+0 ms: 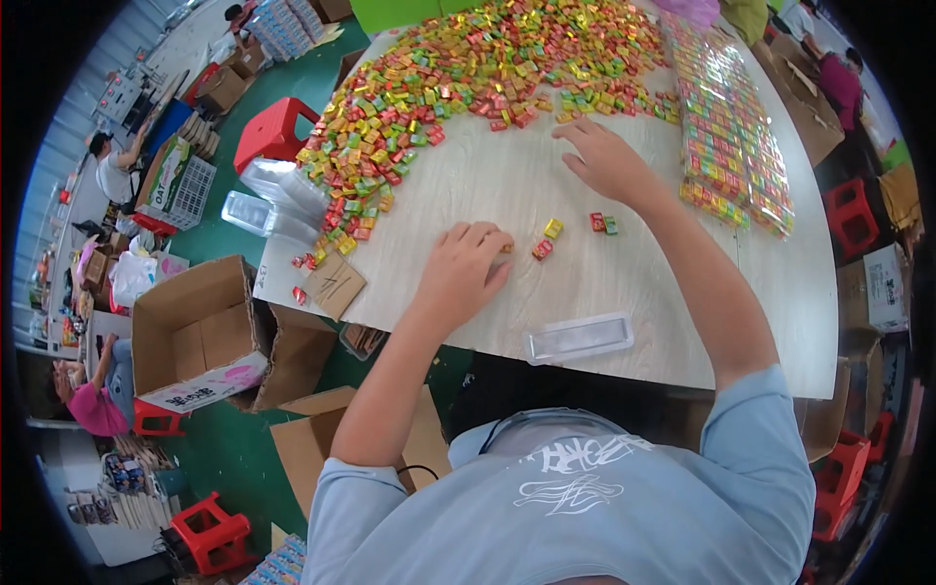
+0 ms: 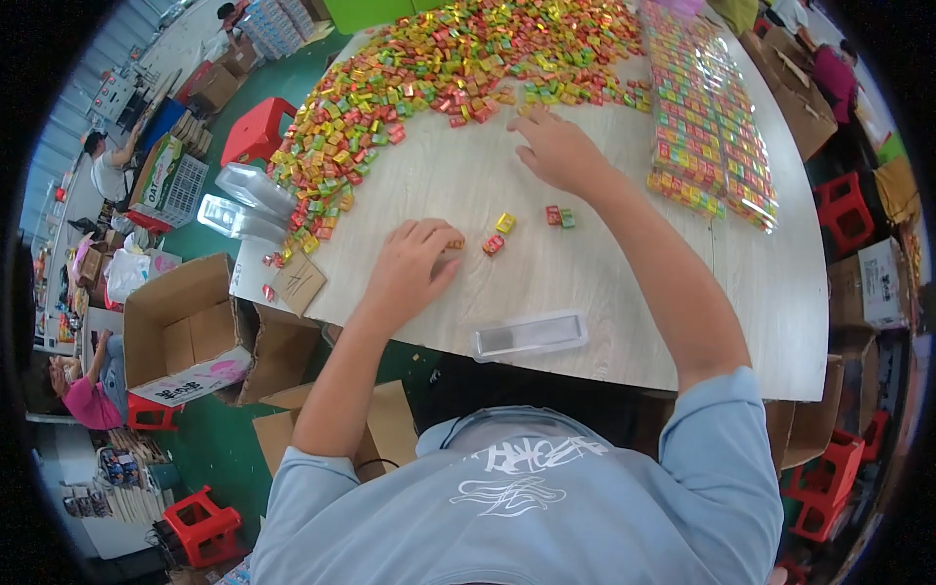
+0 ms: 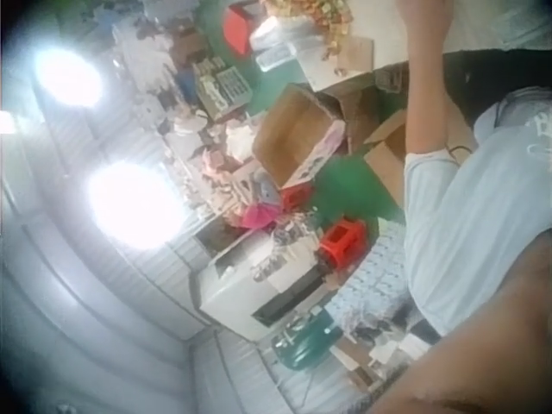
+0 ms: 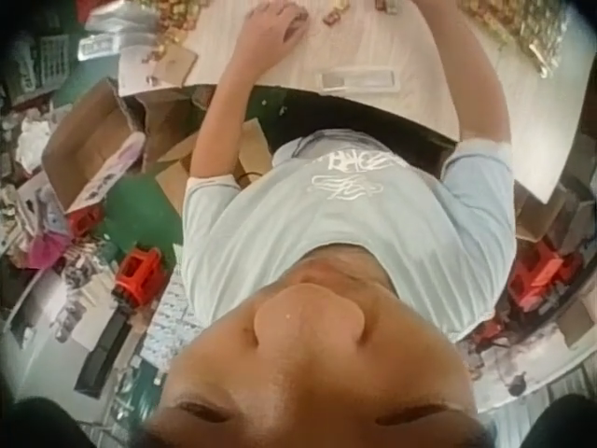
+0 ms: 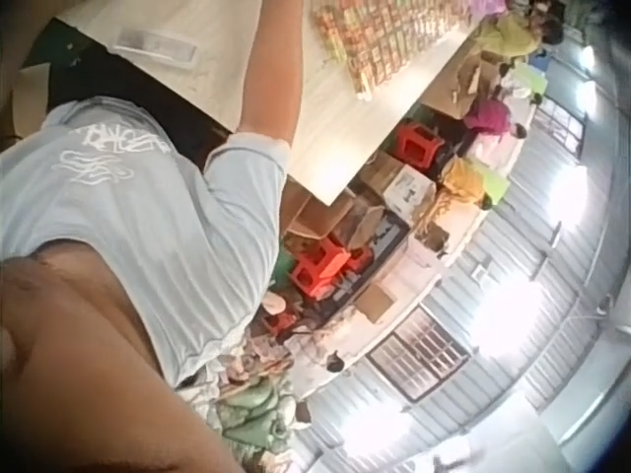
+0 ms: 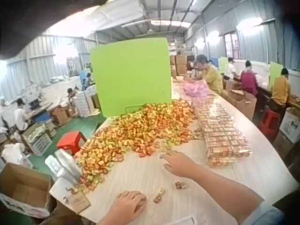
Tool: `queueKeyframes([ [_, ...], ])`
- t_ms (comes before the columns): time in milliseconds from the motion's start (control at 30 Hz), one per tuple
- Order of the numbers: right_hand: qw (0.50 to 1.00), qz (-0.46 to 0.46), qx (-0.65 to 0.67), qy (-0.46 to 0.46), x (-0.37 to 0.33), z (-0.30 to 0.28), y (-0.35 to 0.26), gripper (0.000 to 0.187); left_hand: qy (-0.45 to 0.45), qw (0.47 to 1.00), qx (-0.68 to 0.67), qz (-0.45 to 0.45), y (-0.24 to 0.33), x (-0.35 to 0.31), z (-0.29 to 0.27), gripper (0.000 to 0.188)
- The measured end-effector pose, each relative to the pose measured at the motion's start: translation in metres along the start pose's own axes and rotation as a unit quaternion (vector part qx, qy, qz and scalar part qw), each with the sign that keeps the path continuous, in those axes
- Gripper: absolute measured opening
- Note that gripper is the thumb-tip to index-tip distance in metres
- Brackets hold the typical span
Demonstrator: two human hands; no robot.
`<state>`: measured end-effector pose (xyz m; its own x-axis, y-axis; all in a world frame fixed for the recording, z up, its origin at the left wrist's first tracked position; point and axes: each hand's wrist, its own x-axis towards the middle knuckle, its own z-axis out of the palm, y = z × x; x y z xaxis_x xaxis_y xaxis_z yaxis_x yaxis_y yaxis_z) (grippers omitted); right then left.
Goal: Sort small colorful toy blocks or packaged items into rows and stack them or place them in containers.
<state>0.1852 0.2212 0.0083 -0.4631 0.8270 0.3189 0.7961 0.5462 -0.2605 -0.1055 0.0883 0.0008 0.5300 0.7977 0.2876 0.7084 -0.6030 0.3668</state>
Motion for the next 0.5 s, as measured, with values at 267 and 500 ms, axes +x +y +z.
queueKeyframes([
  [267, 0.993, 0.105, -0.051, -0.031, 0.057, 0.038, 0.018, 0.046, 0.042, 0.999, -0.017, 0.003, 0.002, -0.014, 0.014, 0.038],
  [500, 0.999, 0.033, -0.026, 0.000, -0.035, -0.008, 0.048, 0.021, 0.057, 0.996, -0.017, -0.072, 0.004, -0.005, 0.010, 0.034],
])
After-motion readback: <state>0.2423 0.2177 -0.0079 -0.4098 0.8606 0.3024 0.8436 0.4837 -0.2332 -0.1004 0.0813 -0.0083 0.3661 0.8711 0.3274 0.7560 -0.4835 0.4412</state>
